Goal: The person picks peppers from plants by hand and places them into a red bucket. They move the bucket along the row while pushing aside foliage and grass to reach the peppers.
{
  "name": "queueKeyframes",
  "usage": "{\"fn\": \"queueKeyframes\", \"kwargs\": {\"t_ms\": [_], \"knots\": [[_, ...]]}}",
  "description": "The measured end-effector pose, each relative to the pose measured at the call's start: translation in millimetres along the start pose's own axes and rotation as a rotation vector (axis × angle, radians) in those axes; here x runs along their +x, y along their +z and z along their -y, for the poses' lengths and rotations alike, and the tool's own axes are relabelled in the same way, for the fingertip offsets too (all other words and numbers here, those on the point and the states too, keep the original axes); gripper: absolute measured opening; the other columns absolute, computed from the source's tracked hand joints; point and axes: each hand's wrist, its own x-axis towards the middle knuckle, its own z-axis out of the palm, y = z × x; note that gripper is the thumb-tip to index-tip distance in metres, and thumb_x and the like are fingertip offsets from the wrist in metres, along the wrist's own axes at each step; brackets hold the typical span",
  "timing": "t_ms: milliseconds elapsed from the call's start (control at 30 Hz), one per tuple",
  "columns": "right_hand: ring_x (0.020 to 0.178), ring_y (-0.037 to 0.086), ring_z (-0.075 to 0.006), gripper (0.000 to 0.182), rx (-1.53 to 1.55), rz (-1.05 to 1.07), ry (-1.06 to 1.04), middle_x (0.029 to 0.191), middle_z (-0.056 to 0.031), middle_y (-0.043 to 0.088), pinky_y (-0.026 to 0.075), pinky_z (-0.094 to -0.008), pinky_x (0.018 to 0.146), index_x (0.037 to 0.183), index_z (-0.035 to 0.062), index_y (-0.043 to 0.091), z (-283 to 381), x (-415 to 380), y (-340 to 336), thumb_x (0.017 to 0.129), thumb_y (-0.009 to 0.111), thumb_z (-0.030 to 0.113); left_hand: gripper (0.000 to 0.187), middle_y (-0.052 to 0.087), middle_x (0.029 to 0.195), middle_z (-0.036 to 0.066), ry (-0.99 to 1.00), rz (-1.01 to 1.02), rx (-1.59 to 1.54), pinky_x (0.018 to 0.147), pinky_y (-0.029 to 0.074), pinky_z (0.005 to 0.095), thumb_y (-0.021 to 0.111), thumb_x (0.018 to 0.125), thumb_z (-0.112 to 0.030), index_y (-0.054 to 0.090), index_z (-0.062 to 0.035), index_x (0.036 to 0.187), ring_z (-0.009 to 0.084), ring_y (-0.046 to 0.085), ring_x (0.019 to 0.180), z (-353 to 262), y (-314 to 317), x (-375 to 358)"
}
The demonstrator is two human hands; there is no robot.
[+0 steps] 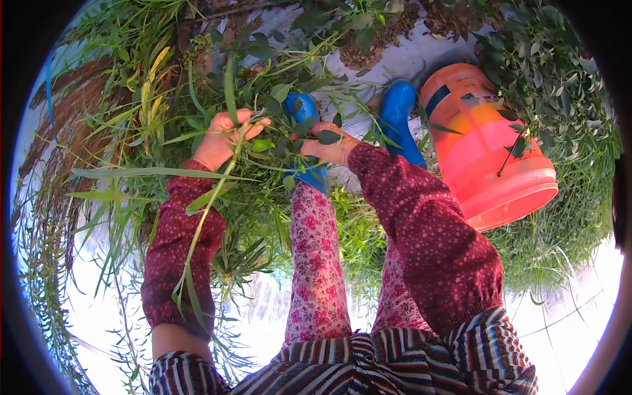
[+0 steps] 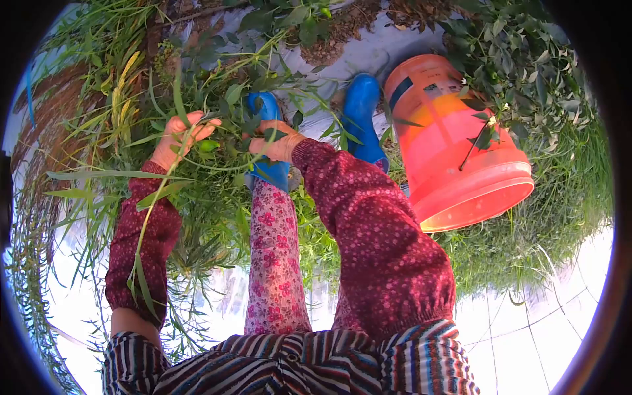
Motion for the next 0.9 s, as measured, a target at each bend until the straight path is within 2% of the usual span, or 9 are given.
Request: {"fn": "queueKeyframes", "kwargs": {"t_ms": [33, 67, 233, 300, 367, 433, 767, 800, 900], "knots": [[0.084, 0.058, -0.013, 0.037, 0.025, -0.002, 0.152, 0.092, -0.0029, 0.063, 0.048, -0.0279, 0.073, 0.111, 0.0075, 0.061, 16, -11, -3, 0.076, 0.062, 0.021, 0.01, 0.059, 0.103, 0.016, -0.071, 0.054, -0.172, 0.087, 0.053, 0.0337, 0.056, 0.084, 0.005, 0.058, 0.0056, 0.094, 0.0328, 0.059, 0.101, 0, -2, 1], [0.082, 0.058, -0.013, 0.036, 0.049, -0.006, 0.306, 0.089, -0.0029, 0.064, 0.048, -0.0286, 0.071, 0.108, 0.0054, 0.061, 26, -21, -5, 0.076, 0.062, 0.021, 0.008, 0.059, 0.099, 0.014, 0.088, -0.093, 0.327, 0.086, 0.053, 0.0326, 0.054, 0.085, 0.003, 0.057, 0.0056, 0.092, 0.0326, 0.059, 0.102, 11, 3, 4], [0.073, 0.059, -0.0145, 0.034, 0.071, -0.199, 0.148, 0.078, -0.0036, 0.063, 0.048, -0.03, 0.067, 0.099, 0.0034, 0.06, 14, -43, -9, 0.075, 0.061, 0.027, 0.007, 0.055, 0.094, 0.007, -0.039, -0.045, 0.169, 0.091, 0.051, 0.0301, 0.058, 0.082, 0.005, 0.056, 0.0059, 0.089, 0.0223, 0.06, 0.098, 24, 13, 18], [0.074, 0.059, -0.0157, 0.032, -0.301, -0.768, -0.001, 0.078, -0.0048, 0.062, 0.047, -0.0295, 0.068, 0.098, 0.0025, 0.059, 2, -41, -8, 0.075, 0.062, 0.025, 0.009, 0.055, 0.095, 0.005, 0.129, -0.07, 0.911, 0.087, 0.053, 0.0297, 0.056, 0.082, 0.006, 0.057, 0.0032, 0.091, 0.0171, 0.058, 0.088, 34, 30, 20], [0.071, 0.058, -0.0171, 0.025, -0.303, -0.849, -0.044, 0.078, -0.0043, 0.061, 0.046, -0.0295, 0.065, 0.094, 0.0053, 0.057, 5, -45, -18, 0.077, 0.061, 0.023, 0.01, 0.056, 0.08, 0.007, 0.312, -0.03, 1.442, 0.075, 0.048, 0.0318, 0.056, 0.081, 0.002, 0.062, -0.0026, 0.089, 0.0214, 0.055, 0.079, 32, 57, 20], [0.066, 0.05, -0.0066, 0.009, 0.634, -1.095, 0.102, 0.078, 0.0001, 0.057, 0.04, -0.0231, 0.055, 0.087, 0.0121, 0.056, -5, -49, -42, 0.081, 0.06, 0.018, 0.019, 0.055, 0.076, 0.01, 0.292, -0.102, 1.52, 0.075, 0.047, 0.0346, 0.059, 0.071, 0.005, 0.064, -0.0012, 0.089, 0.0265, 0.054, 0.08, 26, 59, 12], [0.073, 0.054, -0.0103, 0.025, 0.209, -0.253, 0.07, 0.086, -0.0017, 0.059, 0.043, -0.0234, 0.057, 0.104, 0.0075, 0.057, 57, -72, -11, 0.082, 0.059, 0.019, 0.036, 0.056, 0.088, 0.011, 0.469, -0.045, 1.693, 0.078, 0.046, 0.0386, 0.057, 0.061, 0.011, 0.064, -0.0004, 0.094, 0.0287, 0.053, 0.091, 81, 45, 1], [0.071, 0.053, -0.0101, 0.024, 0.814, -0.267, -0.036, 0.084, -0.0015, 0.059, 0.044, -0.0241, 0.058, 0.103, 0.0076, 0.058, 60, -56, -10, 0.081, 0.06, 0.018, 0.036, 0.055, 0.093, 0.011, 0.392, -0.041, 1.736, 0.081, 0.046, 0.0388, 0.057, 0.063, 0.012, 0.064, -0.0006, 0.096, 0.0288, 0.052, 0.096, 82, 43, -1], [0.064, 0.058, -0.0202, 0.021, -0.139, -0.573, -0.234, 0.073, -0.0096, 0.06, 0.047, -0.0325, 0.063, 0.095, 0.0044, 0.058, 55, -21, -36, 0.074, 0.059, 0.008, 0.039, 0.055, 0.101, 0.012, 0.364, -0.044, 1.784, 0.087, 0.046, 0.0383, 0.056, 0.065, 0.012, 0.062, -0.0011, 0.101, 0.0294, 0.049, 0.107, 87, 39, -10]]}}
